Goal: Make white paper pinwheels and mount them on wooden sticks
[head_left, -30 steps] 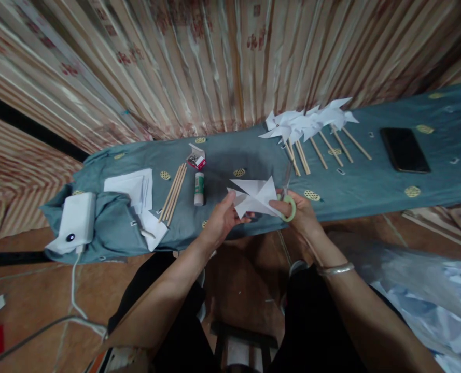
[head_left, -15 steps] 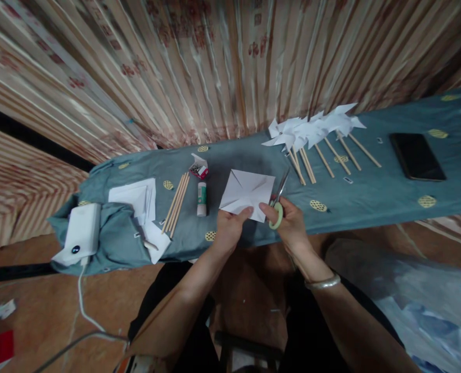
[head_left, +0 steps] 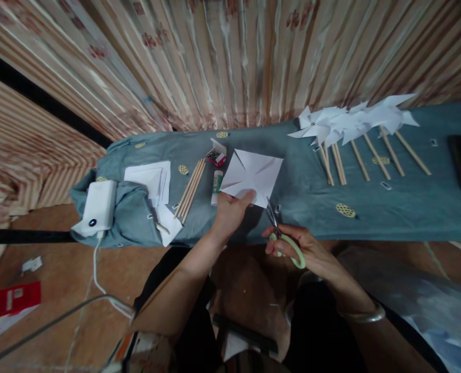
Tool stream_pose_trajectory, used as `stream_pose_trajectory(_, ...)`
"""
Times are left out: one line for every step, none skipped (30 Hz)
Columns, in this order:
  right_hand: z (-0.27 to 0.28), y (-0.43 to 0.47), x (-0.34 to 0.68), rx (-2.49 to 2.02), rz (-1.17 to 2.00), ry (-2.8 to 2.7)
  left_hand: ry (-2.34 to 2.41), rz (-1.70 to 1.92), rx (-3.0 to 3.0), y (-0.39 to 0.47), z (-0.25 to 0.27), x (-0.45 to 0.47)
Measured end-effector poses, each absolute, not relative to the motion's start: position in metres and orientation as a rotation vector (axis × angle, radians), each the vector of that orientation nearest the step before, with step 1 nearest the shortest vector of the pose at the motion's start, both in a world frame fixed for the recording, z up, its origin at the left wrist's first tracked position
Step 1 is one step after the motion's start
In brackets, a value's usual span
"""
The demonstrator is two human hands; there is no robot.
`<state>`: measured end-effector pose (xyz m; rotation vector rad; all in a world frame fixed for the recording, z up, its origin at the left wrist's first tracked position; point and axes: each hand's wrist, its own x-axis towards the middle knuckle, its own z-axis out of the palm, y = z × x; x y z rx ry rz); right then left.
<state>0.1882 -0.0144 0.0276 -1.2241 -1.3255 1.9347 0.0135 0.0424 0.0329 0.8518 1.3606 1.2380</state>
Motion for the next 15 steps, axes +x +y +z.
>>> stream_pose_trajectory(0.0271, -0.0141, 0.188, -1.228, 1.938, -1.331, 1.355, 1.218, 0.854, 0.0419, 0.032, 0.0132)
stream_pose_trajectory(0.0268, -0.0135, 0.1878, -1.23, 1.939, -1.334, 1.348, 1.204, 0.865, 0.0412, 0.0313, 0.0131)
stream_pose_trajectory(0.0264, -0.0128, 0.1875, -1.23, 1.935, -1.337, 1.344, 1.194, 0.879, 0.0405, 0.031, 0.0132)
stream_pose_trajectory(0.026, -0.0121, 0.1873, -1.23, 1.929, -1.343, 1.346, 1.188, 0.895, 0.0397, 0.0311, 0.0134)
stream_pose_trajectory(0.0257, -0.0115, 0.187, -1.229, 1.924, -1.351, 1.35, 1.182, 0.911, 0.0388, 0.0315, 0.0136)
stream_pose_trajectory(0.0254, -0.0112, 0.1868, -1.229, 1.921, -1.358, 1.355, 1.179, 0.924, 0.038, 0.0321, 0.0139)
stream_pose_trajectory(0.0251, -0.011, 0.1866, -1.228, 1.921, -1.364, 1.357, 1.179, 0.933, 0.0372, 0.0327, 0.0142)
stream_pose_trajectory(0.025, -0.0109, 0.1864, -1.227, 1.923, -1.369, 1.35, 1.183, 0.937, 0.0365, 0.0333, 0.0145)
stream_pose_trajectory(0.0251, -0.011, 0.1862, -1.224, 1.929, -1.375, 1.334, 1.19, 0.938, 0.0359, 0.0337, 0.0148)
stream_pose_trajectory(0.0254, -0.0111, 0.186, -1.221, 1.93, -1.38, 1.314, 1.197, 0.938, 0.0353, 0.0337, 0.0151)
stream_pose_trajectory(0.0259, -0.0112, 0.1857, -1.216, 1.928, -1.385, 1.296, 1.202, 0.938, 0.0348, 0.0335, 0.0154)
stream_pose_trajectory(0.0266, -0.0113, 0.1855, -1.21, 1.925, -1.391, 1.284, 1.205, 0.94, 0.0343, 0.033, 0.0156)
stream_pose_trajectory(0.0274, -0.0114, 0.1853, -1.205, 1.922, -1.395, 1.278, 1.206, 0.944, 0.034, 0.0323, 0.0158)
stream_pose_trajectory(0.0282, -0.0114, 0.1851, -1.201, 1.922, -1.399, 1.276, 1.209, 0.95, 0.0336, 0.0316, 0.016)
stream_pose_trajectory(0.029, -0.0114, 0.1849, -1.199, 1.922, -1.399, 1.277, 1.212, 0.959, 0.0333, 0.0309, 0.0162)
